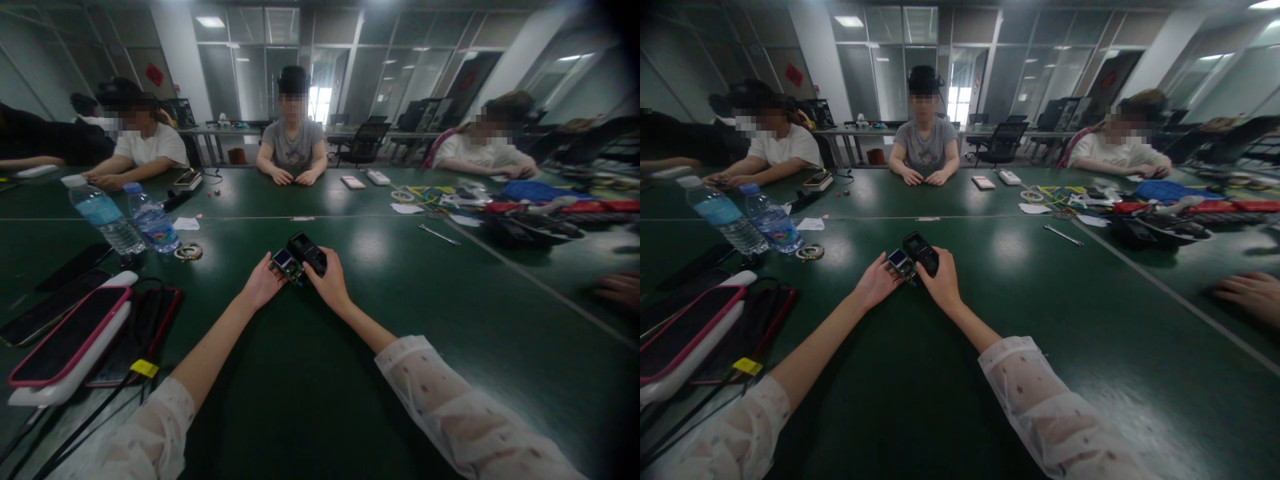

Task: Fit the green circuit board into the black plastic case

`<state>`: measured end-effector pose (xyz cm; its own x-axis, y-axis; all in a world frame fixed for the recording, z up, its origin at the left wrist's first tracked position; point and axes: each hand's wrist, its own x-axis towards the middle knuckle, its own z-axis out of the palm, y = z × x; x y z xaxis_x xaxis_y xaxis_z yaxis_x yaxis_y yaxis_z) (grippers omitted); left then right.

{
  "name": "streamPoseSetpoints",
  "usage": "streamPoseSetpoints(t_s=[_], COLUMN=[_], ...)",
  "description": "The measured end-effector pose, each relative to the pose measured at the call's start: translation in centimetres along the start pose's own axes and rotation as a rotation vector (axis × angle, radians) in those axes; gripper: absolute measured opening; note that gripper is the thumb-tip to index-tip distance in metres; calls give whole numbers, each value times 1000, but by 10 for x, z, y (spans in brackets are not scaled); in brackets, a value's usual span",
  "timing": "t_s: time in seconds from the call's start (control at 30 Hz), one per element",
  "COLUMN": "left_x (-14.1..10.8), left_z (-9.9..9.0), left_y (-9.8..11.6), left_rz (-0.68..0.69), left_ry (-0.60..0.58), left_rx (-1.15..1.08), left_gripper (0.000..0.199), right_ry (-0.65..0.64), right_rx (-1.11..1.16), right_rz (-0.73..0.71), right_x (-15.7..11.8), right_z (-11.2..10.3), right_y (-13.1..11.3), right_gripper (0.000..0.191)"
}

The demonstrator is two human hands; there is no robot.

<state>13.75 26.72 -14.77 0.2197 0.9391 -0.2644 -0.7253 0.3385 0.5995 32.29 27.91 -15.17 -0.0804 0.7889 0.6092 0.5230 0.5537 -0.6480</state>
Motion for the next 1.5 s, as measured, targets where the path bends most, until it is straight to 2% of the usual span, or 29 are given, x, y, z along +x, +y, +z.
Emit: streamPoseSetpoints(t_s=[0.3,0.5,0.6,0.73,0.93,1.17,1.33,1.5], left_x=[-2,0,-1,-2,-1,1,2,3], left_z=[3,0,2,3,0,-1,0,0], left_y=[1,0,0,0,-1,-1,0,-1], left_rz=[-3,2,-1,-6,15,10,3,15], left_ry=[9,-6,6,13,14,4,32,31], left_rx=[29,21,33,37,12,7,13,-3], left_gripper=[31,28,28,29,28,26,28,27], right_ry=[68,-78,-68,-53,-161,-177,-233,-298], right_rx=[10,-15,-16,-19,-47,-66,-98,-65], right_rz=[-65,-125,-91,-114,-181,-181,-247,-133], right_x=[-3,-3,-3,-3,-4,-4,-5,-4], right_z=[-6,-1,0,-3,-4,-2,-2,5], right_y=[-12,-10,-7,-10,-12,-11,-14,1], right_gripper=[36,38,37,38,40,41,44,42])
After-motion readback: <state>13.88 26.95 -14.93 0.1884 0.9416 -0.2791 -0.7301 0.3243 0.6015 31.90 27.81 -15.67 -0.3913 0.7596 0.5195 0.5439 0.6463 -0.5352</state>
